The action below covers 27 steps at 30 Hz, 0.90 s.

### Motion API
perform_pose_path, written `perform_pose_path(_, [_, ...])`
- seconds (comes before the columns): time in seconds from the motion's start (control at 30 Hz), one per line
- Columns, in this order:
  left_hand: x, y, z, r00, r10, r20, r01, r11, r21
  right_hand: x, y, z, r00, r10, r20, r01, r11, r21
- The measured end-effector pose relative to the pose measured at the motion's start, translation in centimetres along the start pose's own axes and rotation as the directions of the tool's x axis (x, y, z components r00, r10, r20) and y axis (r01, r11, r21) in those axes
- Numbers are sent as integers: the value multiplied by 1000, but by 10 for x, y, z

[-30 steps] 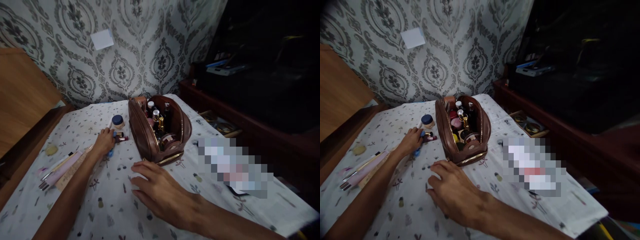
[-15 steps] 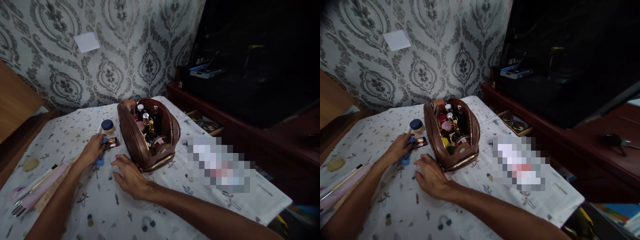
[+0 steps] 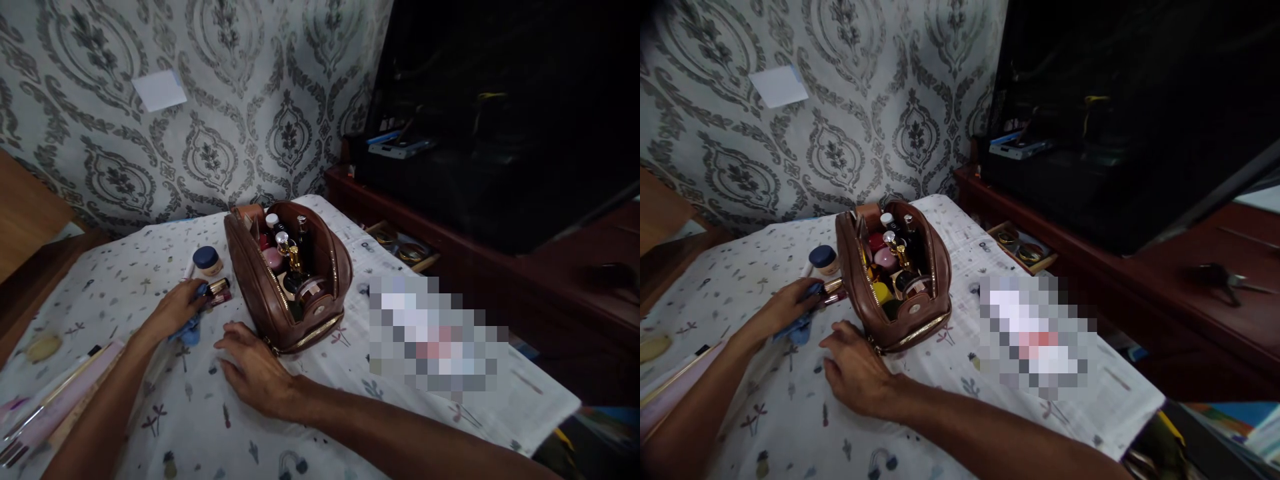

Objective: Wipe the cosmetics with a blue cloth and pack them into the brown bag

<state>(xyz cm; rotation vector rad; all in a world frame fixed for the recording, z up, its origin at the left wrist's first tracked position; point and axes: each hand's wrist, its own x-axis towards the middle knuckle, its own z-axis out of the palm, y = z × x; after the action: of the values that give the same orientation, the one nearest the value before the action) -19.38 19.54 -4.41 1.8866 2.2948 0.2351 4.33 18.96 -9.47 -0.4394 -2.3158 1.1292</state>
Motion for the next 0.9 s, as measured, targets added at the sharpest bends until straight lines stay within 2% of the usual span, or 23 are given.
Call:
perform_pose_path(0.07, [0,2,0,1000,18,-19,-19,1000,-23,0,1,0,1000,-5,-7,5,1000,7])
perform_pose_path(0.17, [-10,10,1,989,49,-137,-51,999,-14,0,1,-1,1000,-16,-22,16,1000,11])
perform_pose_path(0.27, [-30,20,-2,958,84,-276,-85,996,8,0,1,0,999,-13,-37,14,999,31])
perform_pose_path(0.33, [-47,27,-5,942,113,-317,-126,992,-23,0,2,2,998,-1,-63,5,998,62])
perform_pose_path(0.53, [-95,38,-8,949,180,-260,-239,947,-216,-1,4,8,986,52,-159,-38,996,86])
perform_pose_path(0.73, [-110,44,2,923,163,-349,-287,895,-340,3,1,2,997,21,-78,-15,996,85])
perform_pose_path(0.9, [-111,48,6,942,95,-323,-226,890,-396,6,-6,-3,996,80,36,-81,997,17])
